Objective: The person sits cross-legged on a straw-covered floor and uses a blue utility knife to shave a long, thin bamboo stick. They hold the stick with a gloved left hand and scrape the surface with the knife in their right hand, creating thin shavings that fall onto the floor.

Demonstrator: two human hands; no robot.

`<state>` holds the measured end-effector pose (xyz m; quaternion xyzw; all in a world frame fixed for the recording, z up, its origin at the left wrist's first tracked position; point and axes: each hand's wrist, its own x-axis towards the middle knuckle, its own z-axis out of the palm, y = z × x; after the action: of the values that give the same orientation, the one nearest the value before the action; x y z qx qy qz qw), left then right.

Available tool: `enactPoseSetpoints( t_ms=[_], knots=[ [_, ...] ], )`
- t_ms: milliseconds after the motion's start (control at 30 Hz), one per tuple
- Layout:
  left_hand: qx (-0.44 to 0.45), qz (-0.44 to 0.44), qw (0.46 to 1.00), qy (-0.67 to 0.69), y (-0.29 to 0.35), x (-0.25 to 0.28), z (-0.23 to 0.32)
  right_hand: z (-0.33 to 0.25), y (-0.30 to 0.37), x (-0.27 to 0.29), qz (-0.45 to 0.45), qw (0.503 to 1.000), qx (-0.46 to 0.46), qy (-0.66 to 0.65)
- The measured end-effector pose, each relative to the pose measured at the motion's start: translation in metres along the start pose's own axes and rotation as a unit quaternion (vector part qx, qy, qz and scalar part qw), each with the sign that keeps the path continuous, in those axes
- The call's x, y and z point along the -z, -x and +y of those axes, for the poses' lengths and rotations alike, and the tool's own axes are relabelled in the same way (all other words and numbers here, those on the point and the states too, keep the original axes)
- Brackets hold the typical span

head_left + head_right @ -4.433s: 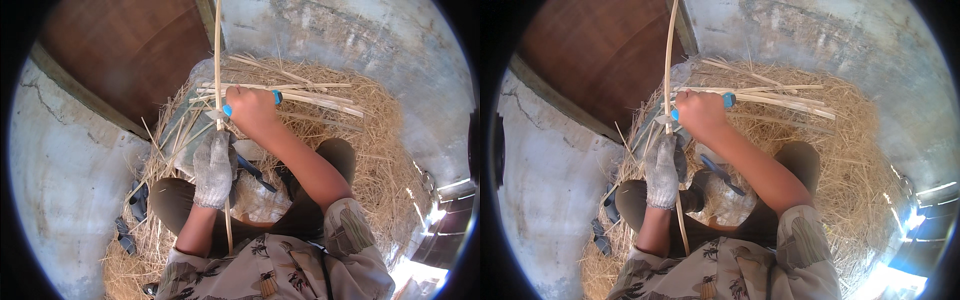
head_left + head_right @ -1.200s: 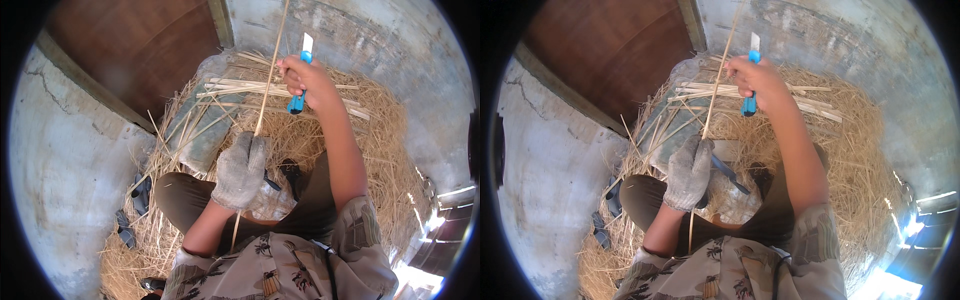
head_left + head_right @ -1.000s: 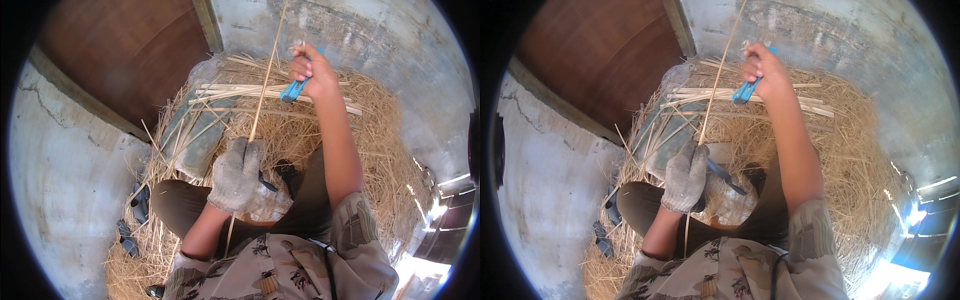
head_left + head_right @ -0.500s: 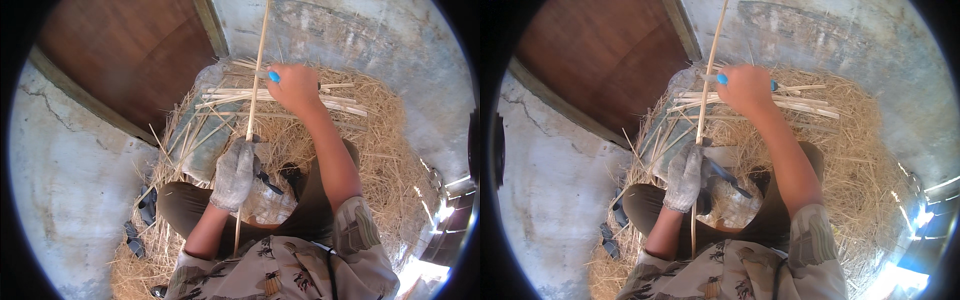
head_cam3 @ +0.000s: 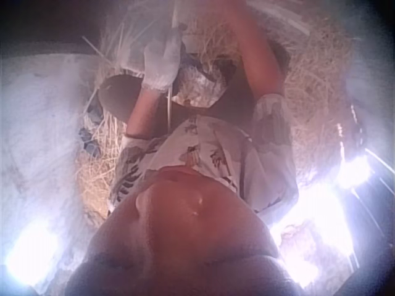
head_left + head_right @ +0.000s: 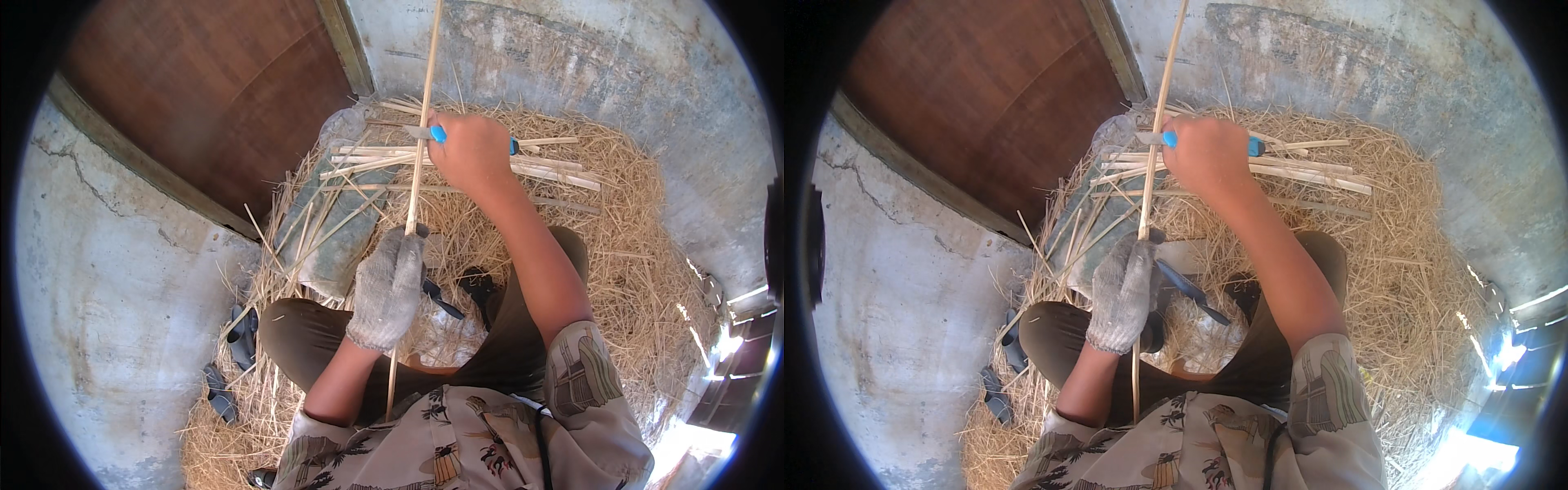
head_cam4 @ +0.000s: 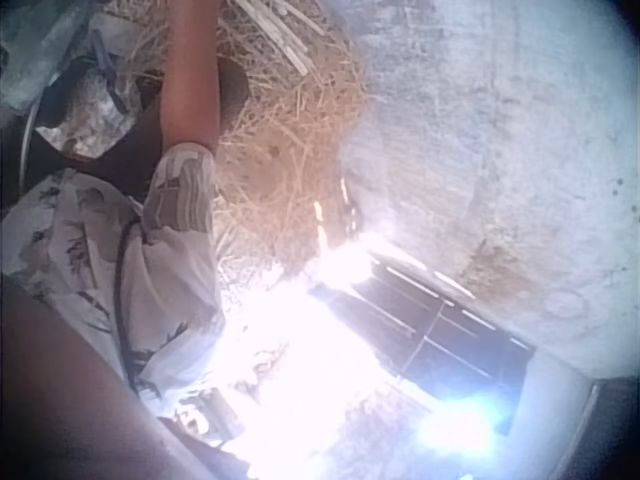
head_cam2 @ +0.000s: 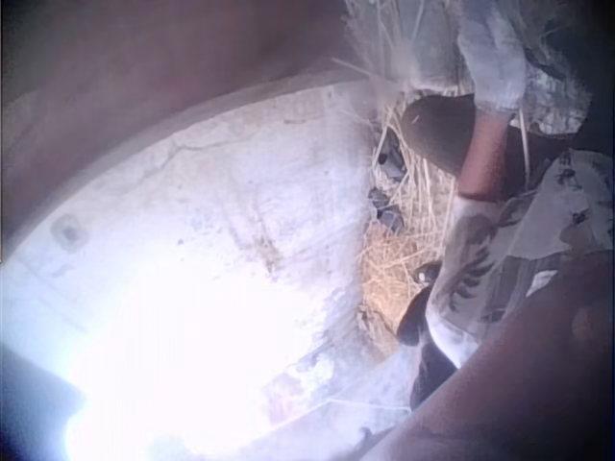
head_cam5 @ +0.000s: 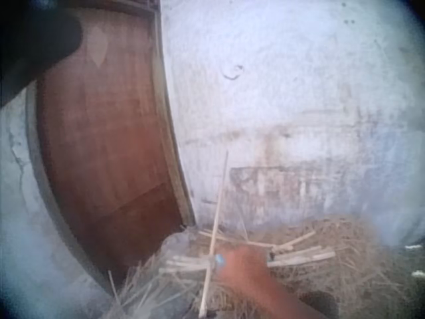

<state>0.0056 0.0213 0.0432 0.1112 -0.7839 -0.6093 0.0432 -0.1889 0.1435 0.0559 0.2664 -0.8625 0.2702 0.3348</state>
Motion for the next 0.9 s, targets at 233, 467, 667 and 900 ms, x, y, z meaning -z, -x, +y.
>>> enactPoseSetpoints(
  t_ms=[233, 467, 667, 900],
  knots=[
    [-0.031, 0.001, 0.998, -0.049, 0.004, -0.002, 0.007, 0.004, -0.005, 0.006, -0.034, 0.999, -0.032, 0.028],
    [-0.104, 0.020, 0.987, -0.119, 0.007, -0.004, 0.004, 0.003, -0.005, 0.007, -0.024, 0.999, -0.038, 0.028],
    [-0.071, 0.010, 0.975, -0.209, 0.030, -0.010, 0.023, 0.023, -0.011, 0.011, 0.078, 0.995, -0.038, 0.050],
    [-0.072, 0.008, 0.968, -0.241, 0.091, 0.000, 0.004, 0.024, -0.015, 0.015, 0.084, 0.990, -0.077, 0.083]
  ],
)
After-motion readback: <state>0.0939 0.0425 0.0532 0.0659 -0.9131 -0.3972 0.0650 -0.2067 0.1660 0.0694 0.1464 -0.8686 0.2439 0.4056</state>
